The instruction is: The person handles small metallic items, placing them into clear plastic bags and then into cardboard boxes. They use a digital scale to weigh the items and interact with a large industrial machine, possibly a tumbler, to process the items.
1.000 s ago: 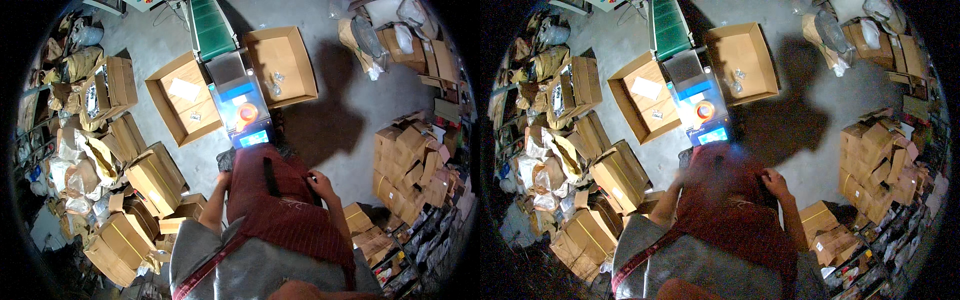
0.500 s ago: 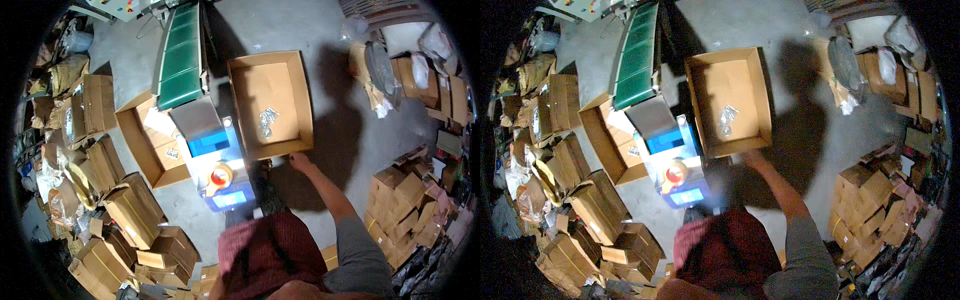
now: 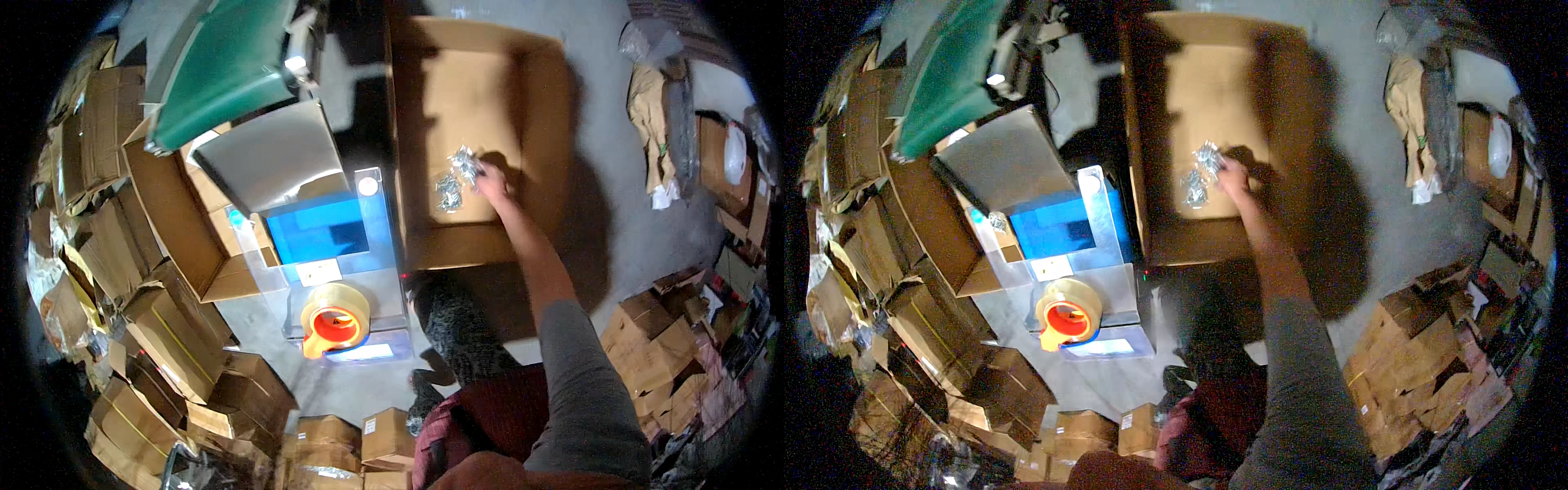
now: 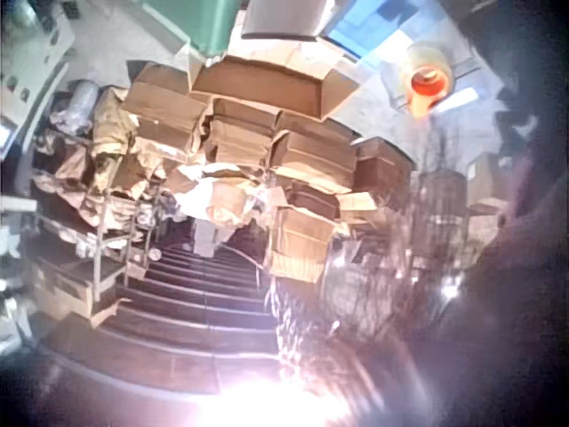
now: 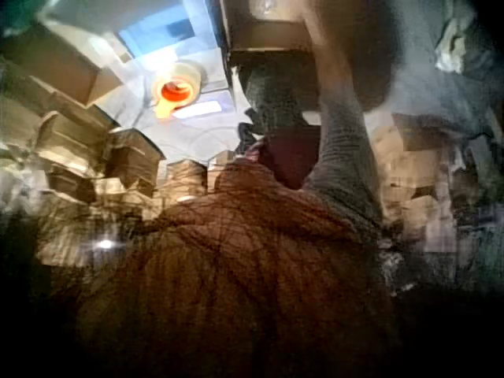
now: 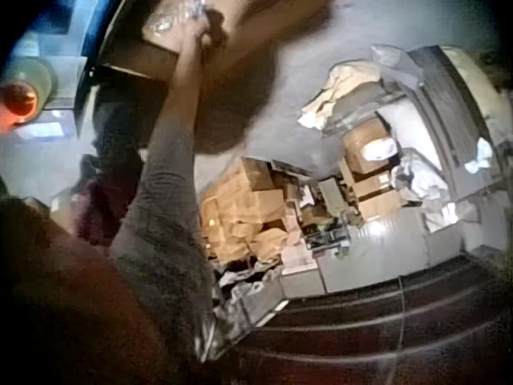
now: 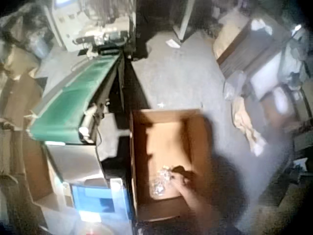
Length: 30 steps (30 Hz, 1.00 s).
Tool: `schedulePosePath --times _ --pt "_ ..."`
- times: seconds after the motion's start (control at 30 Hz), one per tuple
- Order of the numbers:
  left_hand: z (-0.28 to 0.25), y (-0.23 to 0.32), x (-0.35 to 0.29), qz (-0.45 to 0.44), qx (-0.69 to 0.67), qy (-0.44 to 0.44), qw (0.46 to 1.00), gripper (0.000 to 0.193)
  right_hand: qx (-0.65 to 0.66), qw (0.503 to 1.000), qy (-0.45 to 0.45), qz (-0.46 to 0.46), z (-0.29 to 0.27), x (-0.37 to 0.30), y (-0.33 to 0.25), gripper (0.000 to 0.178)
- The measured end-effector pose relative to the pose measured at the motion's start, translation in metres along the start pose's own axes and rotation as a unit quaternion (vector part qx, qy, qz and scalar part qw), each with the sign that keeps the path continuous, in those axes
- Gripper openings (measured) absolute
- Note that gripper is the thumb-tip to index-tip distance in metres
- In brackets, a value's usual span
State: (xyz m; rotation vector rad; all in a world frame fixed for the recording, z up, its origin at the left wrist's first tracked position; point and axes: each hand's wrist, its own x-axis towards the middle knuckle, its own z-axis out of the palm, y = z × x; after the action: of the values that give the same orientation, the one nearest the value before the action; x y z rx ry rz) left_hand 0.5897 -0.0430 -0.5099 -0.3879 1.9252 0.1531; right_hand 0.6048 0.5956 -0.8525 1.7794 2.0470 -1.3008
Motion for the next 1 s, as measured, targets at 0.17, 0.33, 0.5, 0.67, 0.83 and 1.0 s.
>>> schedulePosePath --times 0.17,0.33,0.5,0.67,0.83,1.0 --pt "0.034 -0.024 -0.019 0.027 -0.032 -0.003 0.999 0.027 0.513 0.834 -0.197 0.058 -0.135 -0.139 -0.04 0.057" --pt "0.084 -0.073 -0.051 0.055 -0.091 0.01 0.994 0.026 0.575 0.73 -0.369 -0.024 -0.223 -0.278 -0.124 0.07" --pt "0.152 -0.162 -0.096 0.064 -0.199 0.042 0.977 0.025 0.619 0.613 -0.479 -0.106 -0.285 -0.445 -0.214 0.069" --pt "0.26 -0.277 -0.175 0.025 -0.326 0.079 0.942 0.024 0.608 0.512 -0.6 -0.089 -0.286 -0.587 -0.23 0.062" --pt "0.369 -0.362 -0.247 0.0 -0.452 0.132 0.882 0.024 0.517 0.541 -0.664 0.014 -0.271 -0.666 -0.198 0.048" --pt "0.469 -0.388 -0.32 -0.216 -0.419 0.221 0.854 0.024 0.215 0.721 -0.658 0.009 -0.245 -0.726 -0.104 0.032"
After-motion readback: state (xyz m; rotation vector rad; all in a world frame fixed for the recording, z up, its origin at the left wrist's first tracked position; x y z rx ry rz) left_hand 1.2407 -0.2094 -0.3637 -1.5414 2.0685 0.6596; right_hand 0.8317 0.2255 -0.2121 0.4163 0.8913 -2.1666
